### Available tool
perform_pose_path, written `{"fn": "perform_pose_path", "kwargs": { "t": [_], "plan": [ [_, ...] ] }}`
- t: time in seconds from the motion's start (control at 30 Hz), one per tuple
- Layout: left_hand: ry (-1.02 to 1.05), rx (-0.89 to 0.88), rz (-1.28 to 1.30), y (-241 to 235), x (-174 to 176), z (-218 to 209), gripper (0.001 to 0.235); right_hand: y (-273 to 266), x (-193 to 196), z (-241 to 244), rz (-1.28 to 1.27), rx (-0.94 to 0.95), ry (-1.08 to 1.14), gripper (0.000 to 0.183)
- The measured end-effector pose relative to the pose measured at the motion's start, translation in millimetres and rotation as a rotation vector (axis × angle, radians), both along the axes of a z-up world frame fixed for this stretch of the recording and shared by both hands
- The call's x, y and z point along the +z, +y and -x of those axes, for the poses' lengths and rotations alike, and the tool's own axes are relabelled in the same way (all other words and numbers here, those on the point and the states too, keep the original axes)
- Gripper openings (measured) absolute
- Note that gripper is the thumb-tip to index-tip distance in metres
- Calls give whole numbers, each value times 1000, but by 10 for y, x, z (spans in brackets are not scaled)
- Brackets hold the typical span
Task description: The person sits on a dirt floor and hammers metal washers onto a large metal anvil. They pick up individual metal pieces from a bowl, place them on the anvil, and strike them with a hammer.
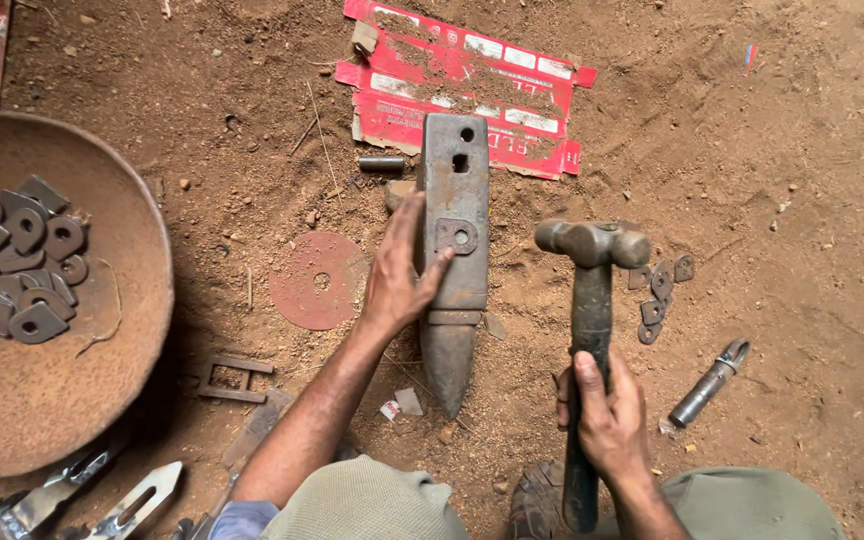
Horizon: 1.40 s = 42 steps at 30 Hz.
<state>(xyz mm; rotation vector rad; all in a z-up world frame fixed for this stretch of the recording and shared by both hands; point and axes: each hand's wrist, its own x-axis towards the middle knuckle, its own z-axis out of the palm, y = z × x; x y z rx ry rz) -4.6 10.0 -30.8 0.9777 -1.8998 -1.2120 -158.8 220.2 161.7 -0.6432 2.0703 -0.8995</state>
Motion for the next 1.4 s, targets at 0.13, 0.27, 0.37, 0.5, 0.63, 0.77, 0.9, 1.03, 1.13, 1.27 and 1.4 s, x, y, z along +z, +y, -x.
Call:
{"fn": "perform_pose_path", "kwargs": {
  "t": [0.13,0.27,0.37,0.5,0.63,0.77,0.9,1.03,1.13,1.27,1.4],
  "plan": [
    [55,59,-420,78,101,60,82,-99,109,-109,18,18,14,38],
    [45,123,-676,61,213,117,78,-103,313,-171,344,49,44,36],
    [36,142,-678,98,260,105,78,-129,249,-185,679,66,63,44],
    [36,138,-758,67,304,94,80,-331,-102,-151,225,679,1029,15],
    [130,135,-643,16,271,105,83,-443,-126,-59,-267,190,153,44],
    [60,162,-427,160,101,131,69,-295,173,-66,24,156,167,46],
    [47,225,63,260,-44,182,46,-288,310,-181,164,113,198,46],
    [-137,220,230,311,-52,142,44,-288,308,-293,141,118,187,45],
    [-111,159,64,331,0,108,51,-237,335,-315,207,117,154,44],
    [1,136,-135,344,58,129,71,-182,427,-283,551,132,82,45],
    [-27,179,-197,391,65,178,71,-178,285,-273,640,40,-75,48]
  ]
}}
